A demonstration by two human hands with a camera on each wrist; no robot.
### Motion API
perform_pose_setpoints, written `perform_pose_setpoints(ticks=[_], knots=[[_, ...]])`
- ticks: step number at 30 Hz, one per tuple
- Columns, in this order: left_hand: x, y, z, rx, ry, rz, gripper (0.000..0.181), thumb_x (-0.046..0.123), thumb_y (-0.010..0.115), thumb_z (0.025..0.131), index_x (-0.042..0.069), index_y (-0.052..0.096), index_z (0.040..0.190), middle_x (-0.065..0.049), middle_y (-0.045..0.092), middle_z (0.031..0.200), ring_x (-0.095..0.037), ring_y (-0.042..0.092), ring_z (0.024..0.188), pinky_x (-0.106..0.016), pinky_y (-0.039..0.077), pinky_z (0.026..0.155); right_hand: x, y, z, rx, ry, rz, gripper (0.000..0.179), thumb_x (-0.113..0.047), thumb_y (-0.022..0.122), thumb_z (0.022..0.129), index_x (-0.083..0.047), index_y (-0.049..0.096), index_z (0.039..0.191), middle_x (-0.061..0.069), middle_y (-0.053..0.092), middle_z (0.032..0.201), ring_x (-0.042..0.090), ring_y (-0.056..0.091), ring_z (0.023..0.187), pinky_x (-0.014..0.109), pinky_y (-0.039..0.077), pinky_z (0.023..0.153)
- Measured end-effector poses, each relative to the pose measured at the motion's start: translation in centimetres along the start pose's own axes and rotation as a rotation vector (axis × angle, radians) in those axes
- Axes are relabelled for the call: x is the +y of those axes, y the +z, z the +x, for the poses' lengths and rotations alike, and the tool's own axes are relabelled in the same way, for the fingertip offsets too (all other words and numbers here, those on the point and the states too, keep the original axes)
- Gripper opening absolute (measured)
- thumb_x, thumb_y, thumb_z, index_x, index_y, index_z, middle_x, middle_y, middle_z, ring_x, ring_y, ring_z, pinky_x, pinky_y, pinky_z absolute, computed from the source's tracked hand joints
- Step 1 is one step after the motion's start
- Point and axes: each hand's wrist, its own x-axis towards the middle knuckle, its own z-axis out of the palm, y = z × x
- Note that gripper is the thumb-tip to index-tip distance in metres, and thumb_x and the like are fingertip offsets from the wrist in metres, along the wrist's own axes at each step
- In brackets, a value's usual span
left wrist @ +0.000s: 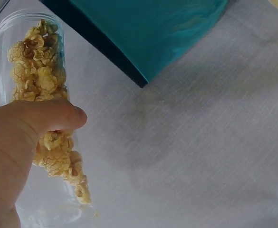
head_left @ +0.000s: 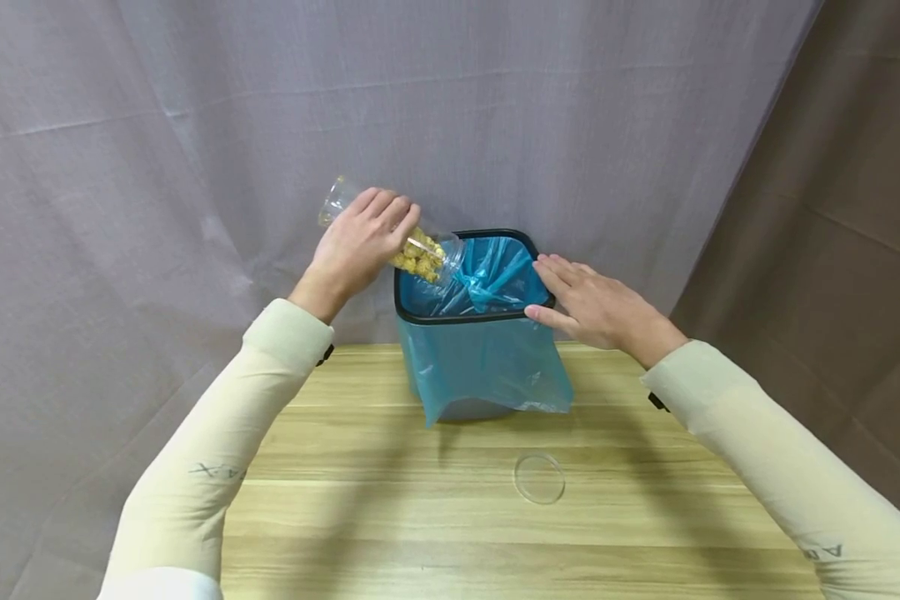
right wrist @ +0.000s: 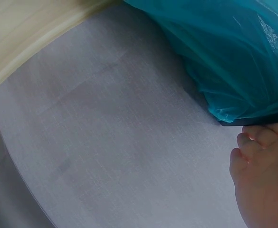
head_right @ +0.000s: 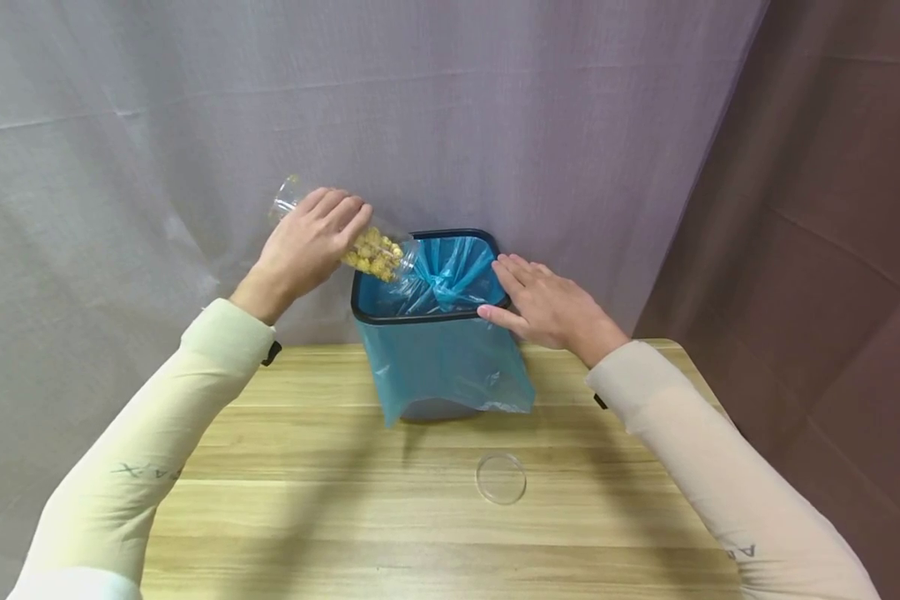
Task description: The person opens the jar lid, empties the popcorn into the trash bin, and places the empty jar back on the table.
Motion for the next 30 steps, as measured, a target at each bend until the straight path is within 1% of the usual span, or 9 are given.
perform_pose_setpoints(ticks=[3,9,15,17,24,30], knots=[[0.14,0.16,-0.07,0.007,0.019,0.011,0.045,-0.014,0.058,0.097,0.000,0.060,0.139,-0.017,0.067,0.133,-0.033,0.063,0.126,-0.042,0.048,0.116,-0.06,0.02,0.03,0.001,-0.001,0.003,0.088,-0.062,0.039,0.109,-0.002,0.014,0.168,0.020,0.014,0.177,0.040,0.015,0.165,0.058,0.015,0.134],[0.27,0.39,-0.14,0.018,0.051,0.030,0.044,-0.015,0.058,0.096,0.000,0.060,0.138,-0.016,0.068,0.131,-0.032,0.063,0.124,-0.040,0.048,0.116,-0.14,0.12,0.13,-0.005,-0.002,0.005,0.088,-0.061,0.040,0.108,-0.001,0.014,0.168,0.021,0.014,0.177,0.040,0.014,0.164,0.058,0.016,0.134],[0.46,0.59,-0.16,0.038,0.087,0.087,0.045,-0.013,0.060,0.097,0.001,0.061,0.139,-0.015,0.067,0.132,-0.031,0.062,0.125,-0.039,0.047,0.116,-0.16,0.05,0.07,-0.004,-0.001,0.001,0.089,-0.062,0.039,0.109,-0.002,0.013,0.168,0.020,0.013,0.177,0.039,0.013,0.165,0.058,0.015,0.134],[0.52,0.67,-0.22,0.042,0.097,0.097,0.044,-0.013,0.059,0.098,0.002,0.061,0.140,-0.014,0.067,0.132,-0.031,0.061,0.125,-0.039,0.047,0.116,-0.18,0.01,0.06,-0.006,0.002,0.002,0.089,-0.062,0.039,0.108,-0.002,0.013,0.168,0.020,0.013,0.177,0.039,0.013,0.165,0.058,0.014,0.134],[0.47,0.69,-0.40,0.050,0.103,0.103,0.043,-0.014,0.055,0.100,0.003,0.061,0.139,-0.014,0.067,0.131,-0.031,0.061,0.124,-0.040,0.047,0.116,-0.25,0.04,0.12,-0.005,0.002,-0.002,0.089,-0.063,0.039,0.108,-0.002,0.013,0.168,0.020,0.013,0.177,0.039,0.014,0.165,0.058,0.015,0.134],[0.41,0.66,-0.22,0.081,0.108,0.106,0.042,-0.014,0.054,0.101,0.003,0.062,0.138,-0.013,0.068,0.130,-0.031,0.062,0.123,-0.039,0.048,0.115,-0.21,0.05,0.09,0.002,0.000,-0.005,0.089,-0.063,0.039,0.108,-0.002,0.014,0.168,0.020,0.014,0.177,0.039,0.014,0.165,0.058,0.016,0.134]])
